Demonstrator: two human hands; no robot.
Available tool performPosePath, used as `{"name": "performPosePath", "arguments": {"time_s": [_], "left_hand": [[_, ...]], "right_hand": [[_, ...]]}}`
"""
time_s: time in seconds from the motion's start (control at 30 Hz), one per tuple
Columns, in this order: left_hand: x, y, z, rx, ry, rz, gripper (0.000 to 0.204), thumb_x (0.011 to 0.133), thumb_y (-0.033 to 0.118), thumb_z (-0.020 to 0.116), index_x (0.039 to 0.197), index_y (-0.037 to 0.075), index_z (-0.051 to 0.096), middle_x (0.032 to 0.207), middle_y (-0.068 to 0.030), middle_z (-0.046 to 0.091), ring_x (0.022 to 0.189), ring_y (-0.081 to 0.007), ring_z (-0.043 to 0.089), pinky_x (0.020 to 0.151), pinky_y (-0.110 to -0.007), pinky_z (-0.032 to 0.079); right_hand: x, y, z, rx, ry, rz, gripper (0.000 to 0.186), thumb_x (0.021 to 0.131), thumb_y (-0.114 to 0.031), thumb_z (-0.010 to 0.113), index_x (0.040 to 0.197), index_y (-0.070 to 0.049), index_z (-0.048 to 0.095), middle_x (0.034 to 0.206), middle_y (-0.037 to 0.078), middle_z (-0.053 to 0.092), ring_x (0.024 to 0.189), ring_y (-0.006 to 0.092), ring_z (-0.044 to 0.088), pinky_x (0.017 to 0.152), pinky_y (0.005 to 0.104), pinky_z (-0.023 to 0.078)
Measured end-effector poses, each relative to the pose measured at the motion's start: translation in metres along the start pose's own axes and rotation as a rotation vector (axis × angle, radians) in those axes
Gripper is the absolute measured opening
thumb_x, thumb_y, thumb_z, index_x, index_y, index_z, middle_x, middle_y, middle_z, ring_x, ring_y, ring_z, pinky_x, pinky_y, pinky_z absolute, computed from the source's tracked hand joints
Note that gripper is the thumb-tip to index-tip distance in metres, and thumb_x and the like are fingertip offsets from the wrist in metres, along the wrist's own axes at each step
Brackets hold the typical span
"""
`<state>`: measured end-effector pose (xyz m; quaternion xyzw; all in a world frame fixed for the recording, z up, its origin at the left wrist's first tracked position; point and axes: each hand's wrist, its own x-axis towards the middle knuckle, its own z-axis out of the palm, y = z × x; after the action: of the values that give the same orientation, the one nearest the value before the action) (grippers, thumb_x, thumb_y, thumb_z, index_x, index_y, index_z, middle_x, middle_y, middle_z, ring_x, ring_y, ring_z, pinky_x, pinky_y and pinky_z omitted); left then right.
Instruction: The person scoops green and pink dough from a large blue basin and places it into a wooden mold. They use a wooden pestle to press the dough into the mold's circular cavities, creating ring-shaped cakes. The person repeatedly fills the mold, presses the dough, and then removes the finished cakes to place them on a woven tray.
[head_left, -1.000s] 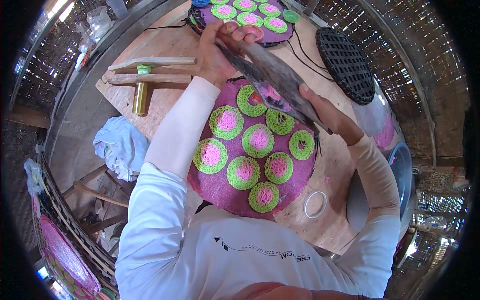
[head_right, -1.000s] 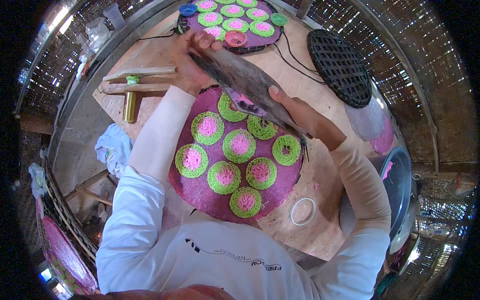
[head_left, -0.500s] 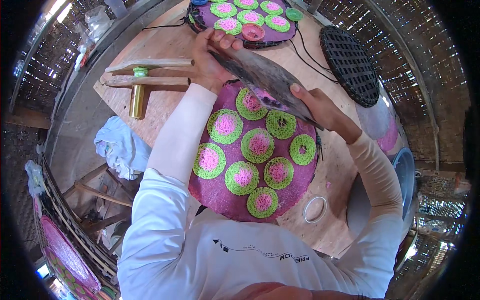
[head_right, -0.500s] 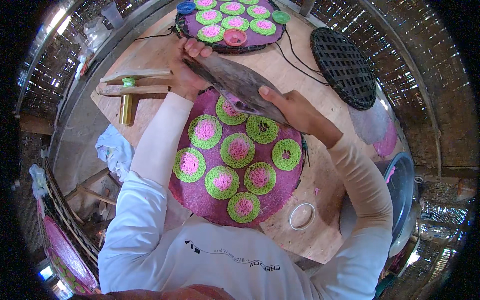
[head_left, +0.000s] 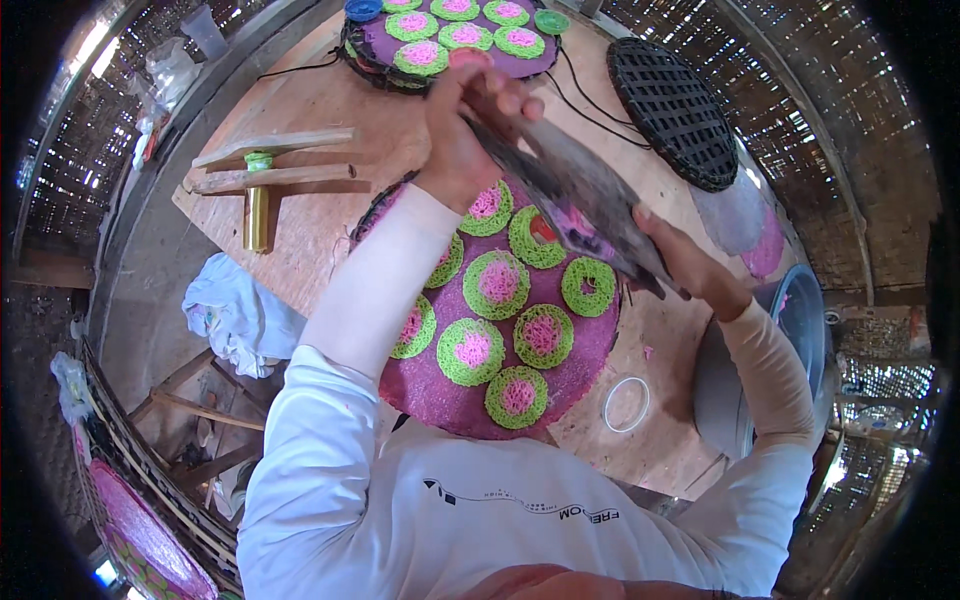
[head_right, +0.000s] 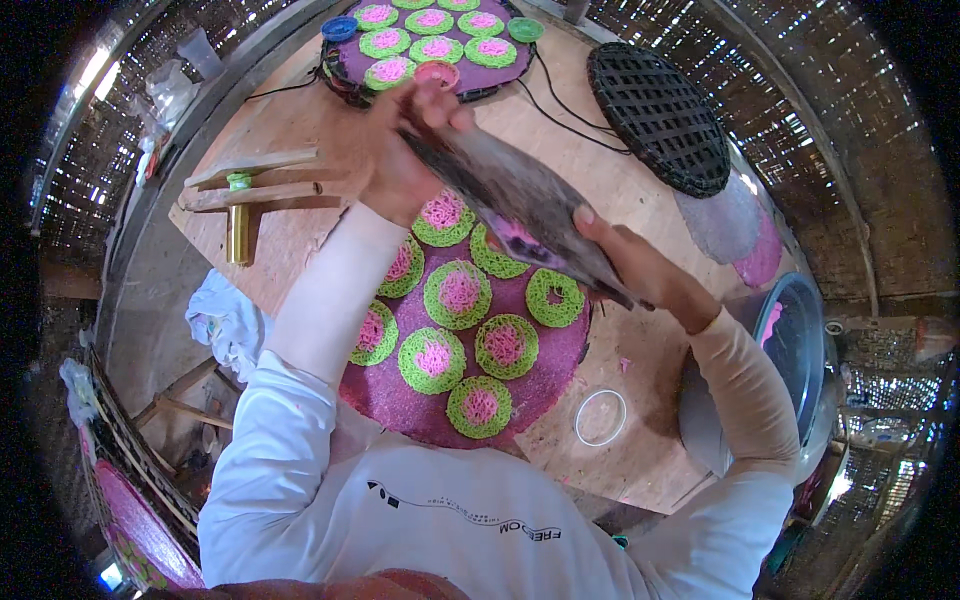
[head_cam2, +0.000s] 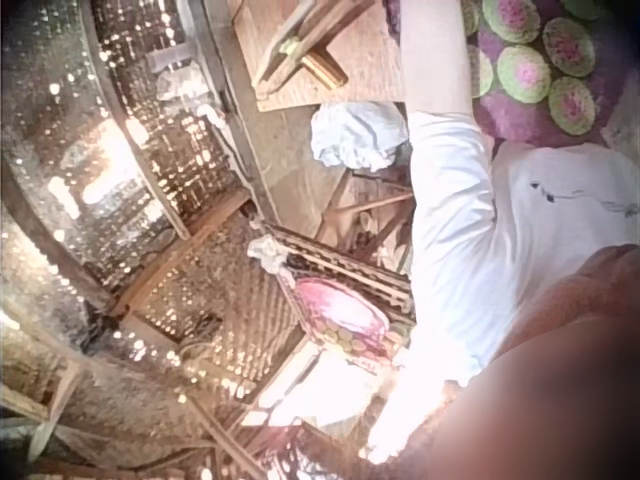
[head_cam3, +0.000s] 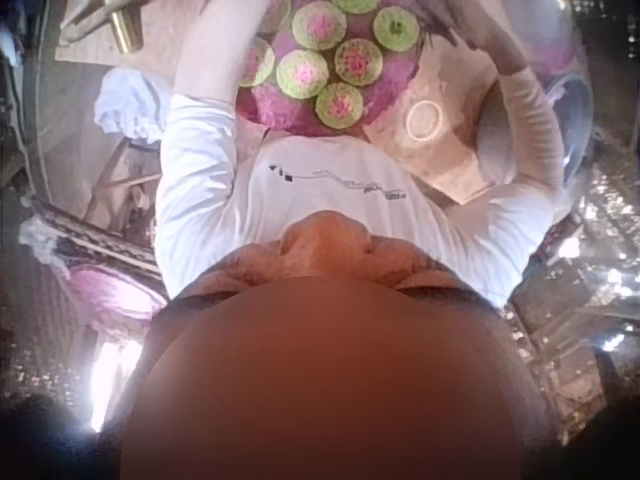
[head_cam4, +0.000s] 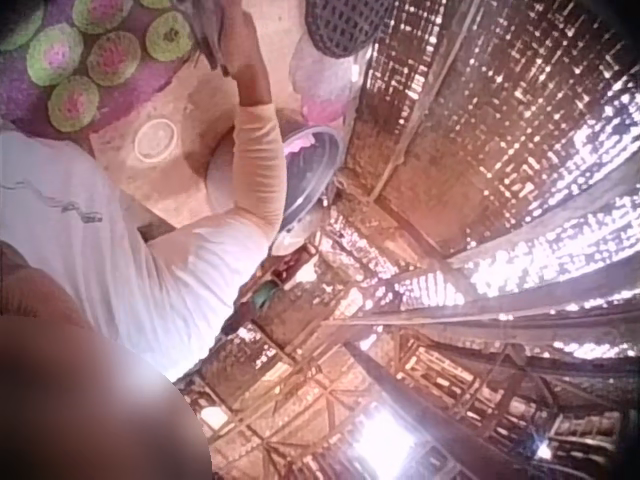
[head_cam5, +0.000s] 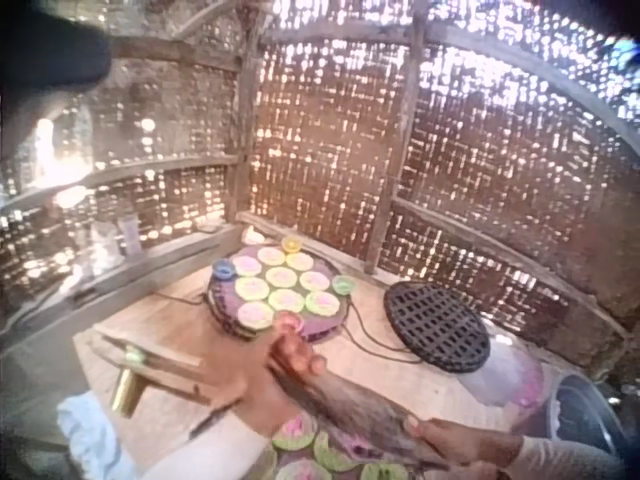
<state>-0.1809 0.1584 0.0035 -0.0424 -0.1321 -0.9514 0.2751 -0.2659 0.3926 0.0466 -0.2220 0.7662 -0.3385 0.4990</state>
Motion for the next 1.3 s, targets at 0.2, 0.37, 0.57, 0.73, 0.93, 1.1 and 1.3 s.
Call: {"name": "performPosePath", "arguments": {"time_s": [0.2,0.37,0.57,0.73,0.93,1.1,1.3], "left_hand": [[0.005,-0.022,-0.026,-0.011,-0.036,-0.099,0.027,0.080,0.030,0.050,0.060,0.015,0.041,0.053,0.0015,0.041,0.056,-0.0164,0.042,0.060,-0.028,0.038],[0.004,-0.020,-0.032,0.001,-0.001,-0.106,0.026,0.080,0.029,0.050,0.060,0.015,0.041,0.052,0.0014,0.041,0.057,-0.0166,0.042,0.060,-0.028,0.038],[0.010,-0.024,-0.041,0.028,-0.077,-0.060,0.028,0.081,0.031,0.047,0.060,0.013,0.044,0.053,0.0003,0.042,0.056,-0.0170,0.043,0.060,-0.029,0.038],[0.014,-0.012,0.018,0.082,-0.196,-0.018,0.034,0.081,0.035,0.045,0.061,0.008,0.048,0.053,-0.0025,0.043,0.057,-0.0170,0.045,0.060,-0.032,0.039],[-0.012,-0.053,0.034,-0.018,-0.170,-0.216,0.031,0.080,0.034,0.046,0.062,0.009,0.047,0.054,-0.0026,0.043,0.058,-0.0171,0.045,0.059,-0.031,0.039],[-0.021,-0.096,0.002,-0.047,-0.078,-0.329,0.029,0.080,0.029,0.047,0.057,0.015,0.038,0.049,0.0025,0.034,0.052,-0.0146,0.036,0.055,-0.026,0.034],[-0.014,-0.099,-0.006,0.006,-0.023,-0.326,0.030,0.080,0.029,0.047,0.056,0.016,0.036,0.047,0.0031,0.032,0.050,-0.0130,0.035,0.053,-0.025,0.033]], "right_hand": [[0.008,0.027,0.008,-0.126,0.144,-0.020,0.074,0.084,-0.063,0.033,0.076,0.005,0.062,0.055,0.006,0.052,0.051,0.0121,0.049,0.047,0.0266,0.037],[0.003,0.021,0.015,-0.127,0.131,0.032,0.076,0.082,-0.064,0.035,0.076,0.006,0.062,0.055,0.006,0.052,0.051,0.0114,0.048,0.047,0.0262,0.038],[0.016,0.033,0.009,-0.166,0.215,-0.059,0.076,0.081,-0.066,0.036,0.077,0.006,0.061,0.057,0.006,0.052,0.055,0.0114,0.050,0.049,0.0253,0.039],[0.010,0.032,0.011,-0.012,0.219,-0.255,0.075,0.082,-0.066,0.033,0.083,0.004,0.060,0.064,0.008,0.056,0.058,0.0128,0.053,0.051,0.0251,0.040],[-0.054,0.047,0.001,0.111,0.138,-0.058,0.077,0.082,-0.068,0.027,0.078,0.003,0.058,0.060,0.009,0.055,0.052,0.0145,0.054,0.049,0.0271,0.043],[-0.065,0.087,0.000,-0.007,0.237,0.091,0.077,0.082,-0.068,0.028,0.066,0.002,0.058,0.052,0.008,0.053,0.046,0.0162,0.053,0.048,0.0283,0.043],[-0.056,0.094,0.009,-0.071,0.324,0.125,0.078,0.080,-0.070,0.031,0.055,0.001,0.056,0.047,0.008,0.050,0.043,0.0167,0.052,0.045,0.0309,0.042]]}}
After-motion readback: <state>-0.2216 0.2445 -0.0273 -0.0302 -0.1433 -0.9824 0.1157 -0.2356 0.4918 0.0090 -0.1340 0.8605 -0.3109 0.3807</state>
